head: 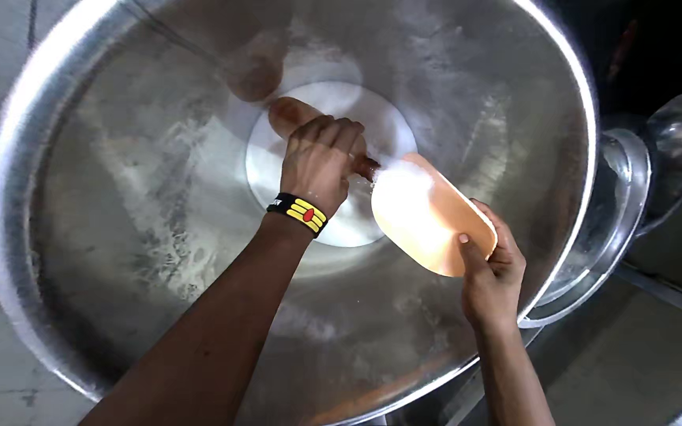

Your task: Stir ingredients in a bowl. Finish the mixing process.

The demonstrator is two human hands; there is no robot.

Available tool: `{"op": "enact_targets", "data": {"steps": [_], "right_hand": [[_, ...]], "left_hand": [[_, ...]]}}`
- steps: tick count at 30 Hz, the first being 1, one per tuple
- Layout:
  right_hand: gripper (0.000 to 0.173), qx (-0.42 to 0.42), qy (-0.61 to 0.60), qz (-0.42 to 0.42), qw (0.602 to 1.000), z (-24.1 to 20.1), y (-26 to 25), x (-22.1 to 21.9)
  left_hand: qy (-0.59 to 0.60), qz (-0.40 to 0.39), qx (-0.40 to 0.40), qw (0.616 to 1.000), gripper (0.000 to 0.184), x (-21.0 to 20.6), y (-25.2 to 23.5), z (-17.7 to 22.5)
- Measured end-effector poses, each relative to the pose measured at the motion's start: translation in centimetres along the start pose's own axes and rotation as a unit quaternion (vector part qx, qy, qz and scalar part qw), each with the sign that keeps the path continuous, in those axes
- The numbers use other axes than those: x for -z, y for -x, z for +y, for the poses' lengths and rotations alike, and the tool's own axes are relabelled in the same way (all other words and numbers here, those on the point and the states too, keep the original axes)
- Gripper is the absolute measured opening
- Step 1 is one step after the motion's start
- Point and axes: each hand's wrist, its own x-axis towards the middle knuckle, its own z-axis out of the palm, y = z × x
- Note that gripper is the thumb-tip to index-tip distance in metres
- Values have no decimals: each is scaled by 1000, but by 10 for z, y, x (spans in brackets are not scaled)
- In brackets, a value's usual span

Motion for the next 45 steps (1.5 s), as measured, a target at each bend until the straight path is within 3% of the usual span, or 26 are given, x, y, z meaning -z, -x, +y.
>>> {"op": "enact_targets", "data": {"steps": [14,25,30,36,41,43,45], "right_hand": [[44,94,158,39,982,-26,2,5],[51,200,296,59,932,-45,-3,9],[50,95,368,49,924,-20,-26,-11],[55,-158,309,120,930,100,-78,-110],[57,-210,167,138,953,155,-115,-164],[58,-226,37,138,964,170,-125,-174],[56,-268,-142,127,944,183,-115,-170]], "left_hand": [[-18,-2,20,1000,80,2,1,6],[-46,2,11,999,75,-2,-4,9],[-50,-7,17,999,75,-1,-3,6],[-42,-2,26,999,75,1,5,-1],[-43,-3,45,998,80,-4,11,-4],[-40,15,51,998,79,-5,6,-5],[-32,7,55,998,79,-7,5,-5]]}}
